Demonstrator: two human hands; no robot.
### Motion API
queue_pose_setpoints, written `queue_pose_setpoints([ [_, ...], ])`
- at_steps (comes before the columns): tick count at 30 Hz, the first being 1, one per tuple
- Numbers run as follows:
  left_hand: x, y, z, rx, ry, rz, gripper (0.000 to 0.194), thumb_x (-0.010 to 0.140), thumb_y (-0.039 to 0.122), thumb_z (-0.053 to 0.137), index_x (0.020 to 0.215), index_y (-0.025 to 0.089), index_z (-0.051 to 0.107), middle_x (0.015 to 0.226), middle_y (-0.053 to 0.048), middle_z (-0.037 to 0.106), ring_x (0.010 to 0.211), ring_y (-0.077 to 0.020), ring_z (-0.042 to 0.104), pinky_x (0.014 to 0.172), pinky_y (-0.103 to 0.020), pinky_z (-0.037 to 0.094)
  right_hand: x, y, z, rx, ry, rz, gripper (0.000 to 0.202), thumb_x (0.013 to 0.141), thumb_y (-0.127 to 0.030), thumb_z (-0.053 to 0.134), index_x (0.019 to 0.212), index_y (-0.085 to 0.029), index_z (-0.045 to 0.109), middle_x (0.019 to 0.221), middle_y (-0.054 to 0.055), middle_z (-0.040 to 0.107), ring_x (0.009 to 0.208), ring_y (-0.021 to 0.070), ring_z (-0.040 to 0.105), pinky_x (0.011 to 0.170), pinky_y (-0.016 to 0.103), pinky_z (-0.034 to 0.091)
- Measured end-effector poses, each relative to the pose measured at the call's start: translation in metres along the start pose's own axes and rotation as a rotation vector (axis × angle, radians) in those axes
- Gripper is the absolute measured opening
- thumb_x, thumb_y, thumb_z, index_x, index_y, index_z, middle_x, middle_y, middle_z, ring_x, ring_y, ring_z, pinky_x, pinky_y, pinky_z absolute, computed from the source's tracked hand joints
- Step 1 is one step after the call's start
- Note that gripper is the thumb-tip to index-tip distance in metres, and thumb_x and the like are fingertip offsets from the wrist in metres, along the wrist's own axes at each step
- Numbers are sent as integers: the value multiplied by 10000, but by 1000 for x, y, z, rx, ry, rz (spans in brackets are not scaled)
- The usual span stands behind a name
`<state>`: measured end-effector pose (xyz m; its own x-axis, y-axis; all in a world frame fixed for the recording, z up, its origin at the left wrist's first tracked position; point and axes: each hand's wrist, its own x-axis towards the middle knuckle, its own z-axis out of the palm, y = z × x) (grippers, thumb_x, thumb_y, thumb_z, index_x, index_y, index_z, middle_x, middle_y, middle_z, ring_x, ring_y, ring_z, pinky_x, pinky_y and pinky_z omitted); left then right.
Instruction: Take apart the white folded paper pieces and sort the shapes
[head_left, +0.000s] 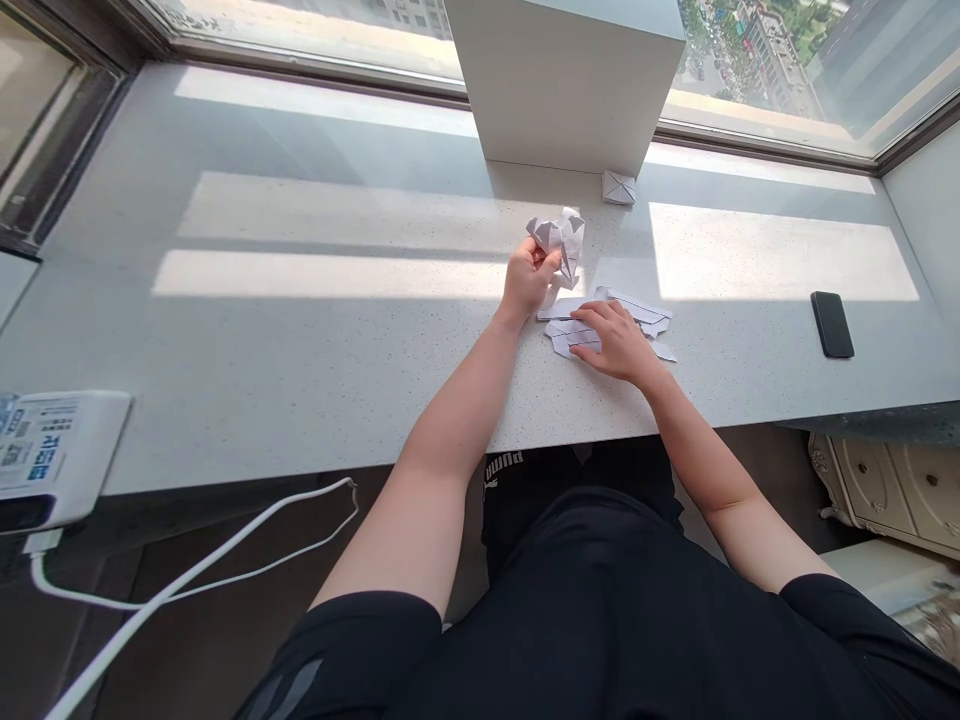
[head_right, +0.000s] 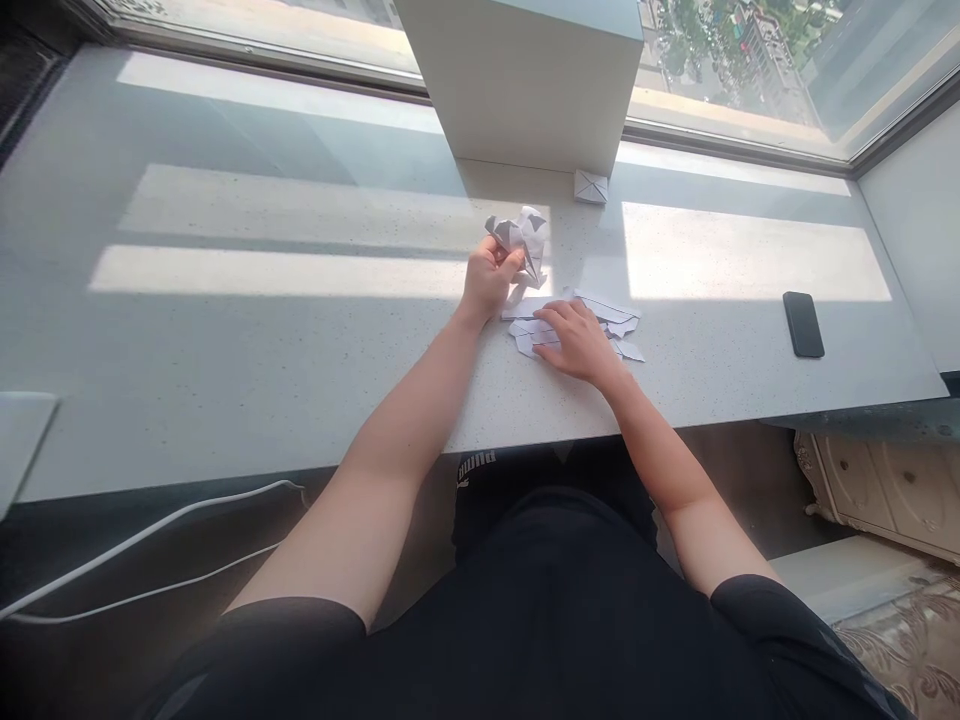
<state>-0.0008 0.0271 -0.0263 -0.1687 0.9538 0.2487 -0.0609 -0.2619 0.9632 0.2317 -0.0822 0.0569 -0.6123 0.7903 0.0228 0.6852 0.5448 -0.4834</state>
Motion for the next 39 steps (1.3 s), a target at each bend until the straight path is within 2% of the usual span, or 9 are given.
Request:
queue_pose_setpoints([
  [6,0,-3,-2,-3,-9,-10,363,1077,577,981,1176,263,829,1093,-117,916,1009,-309,925,917,-464,795,-10,25,-14,-4,127,150,560,1181,-301,633,1730,-250,735,1883,196,690,1754,485,597,1483,777,494],
  [11,0,-3,-5,-10,-26,-12,340,1092,564,987,1168,272,829,1024,-99,876,1024,-325,924,955,-504,806,-22,54,-38,40,291,243,559,1180,-252,519,1678,-256,773,1729,193,805,1666,455,681,1428,770,558],
  [15,0,-1,-5,-13,-25,-15,318,1092,541,990,1157,274,830,1000,-87,862,1048,-333,926,974,-519,808,-34,69,-49,27,316,304,510,1166,-297,555,1607,-270,809,1643,198,841,1577,461,731,1322,754,629],
  [23,1,-2,-3,1,8,-39,226,1066,405,957,1170,253,824,1080,-108,910,1005,-283,909,891,-416,776,-30,55,-28,24,183,260,419,1114,-479,781,1473,-272,845,1457,200,866,1402,483,750,1250,716,622],
  [27,1,-3,-5,6,3,-45,181,1089,369,934,1184,259,824,1113,-110,920,1018,-284,909,908,-423,770,-17,48,-12,34,155,298,228,1060,-413,815,1244,-281,840,1369,202,854,1326,474,739,1225,716,624],
  [29,2,-4,-5,1,-5,-36,199,1103,392,944,1191,260,824,1105,-109,910,1044,-298,913,944,-445,773,-13,46,-13,99,182,345,47,1065,-329,744,1090,-291,759,1279,175,857,1237,416,754,1161,644,651],
  [32,4,-8,-5,-5,-16,-18,223,1123,429,949,1195,259,824,1070,-102,883,1045,-311,915,960,-472,776,-11,46,-24,214,238,410,85,1089,-308,686,1006,-300,666,1172,126,856,1084,332,758,1066,549,663],
  [36,4,-12,-5,15,-10,2,208,1118,408,932,1192,244,826,1030,-96,872,986,-291,902,895,-442,768,-6,52,-37,330,354,443,146,1113,-418,723,1040,-292,716,1189,99,857,1026,284,747,1007,500,658],
  [39,3,-11,-4,43,2,2,187,1112,382,919,1179,236,822,1026,-96,886,964,-274,899,878,-421,764,9,60,-33,409,473,414,204,1123,-480,759,1066,-285,773,1223,95,853,1029,262,747,990,477,653],
])
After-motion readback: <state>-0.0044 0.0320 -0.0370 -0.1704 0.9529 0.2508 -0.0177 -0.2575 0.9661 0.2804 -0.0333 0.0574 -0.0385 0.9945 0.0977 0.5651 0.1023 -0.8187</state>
